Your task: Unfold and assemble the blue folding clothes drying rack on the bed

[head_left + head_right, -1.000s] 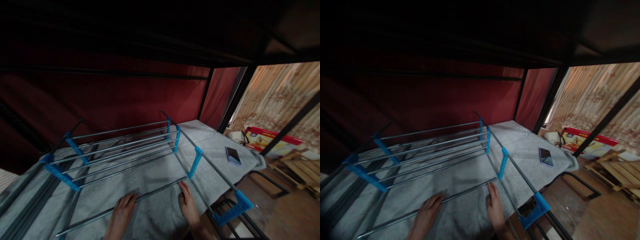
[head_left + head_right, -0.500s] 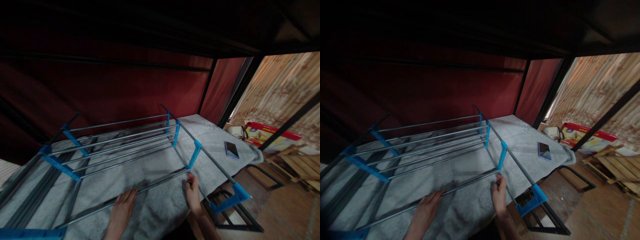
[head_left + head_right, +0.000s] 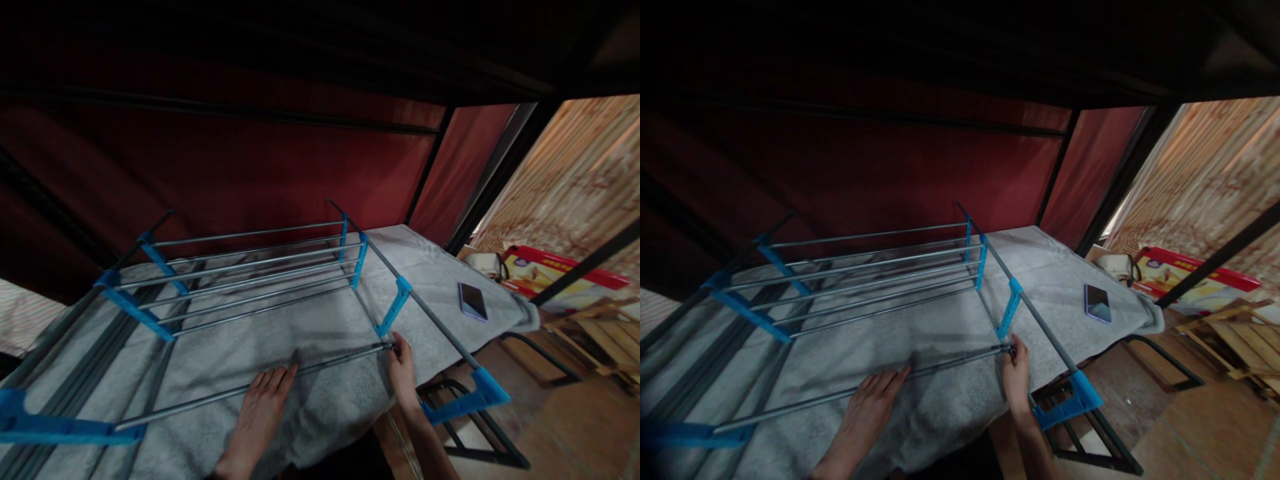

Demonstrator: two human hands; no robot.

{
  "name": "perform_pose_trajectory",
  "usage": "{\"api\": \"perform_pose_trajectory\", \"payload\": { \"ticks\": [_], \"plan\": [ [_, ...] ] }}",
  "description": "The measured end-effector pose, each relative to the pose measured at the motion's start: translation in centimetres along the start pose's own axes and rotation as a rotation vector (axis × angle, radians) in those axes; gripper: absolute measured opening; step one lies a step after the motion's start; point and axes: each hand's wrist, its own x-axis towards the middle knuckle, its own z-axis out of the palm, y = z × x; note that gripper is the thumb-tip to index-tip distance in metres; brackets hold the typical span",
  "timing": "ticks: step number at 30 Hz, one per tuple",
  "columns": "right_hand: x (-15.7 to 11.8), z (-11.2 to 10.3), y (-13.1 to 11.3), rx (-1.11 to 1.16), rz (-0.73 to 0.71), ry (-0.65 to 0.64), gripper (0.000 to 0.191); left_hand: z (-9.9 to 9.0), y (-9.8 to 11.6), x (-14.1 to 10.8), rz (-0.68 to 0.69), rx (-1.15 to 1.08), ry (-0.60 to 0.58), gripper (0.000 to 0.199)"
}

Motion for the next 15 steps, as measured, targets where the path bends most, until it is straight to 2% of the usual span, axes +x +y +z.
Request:
{"api": "perform_pose_trajectory", "payload": {
  "ticks": [8, 15],
  "plan": [
    [0.2, 0.0, 0.6, 0.032, 0.015, -0.076, 0.060, 1.4, -1.6, -3.8, -0.074, 0.006, -0.038, 0.069],
    [0.7, 0.7, 0.6, -0.004, 0.035, -0.130, 0.065, 1.9, -2.9, -4.4, -0.090, 0.045, 0.025, 0.060]
  ]
}}
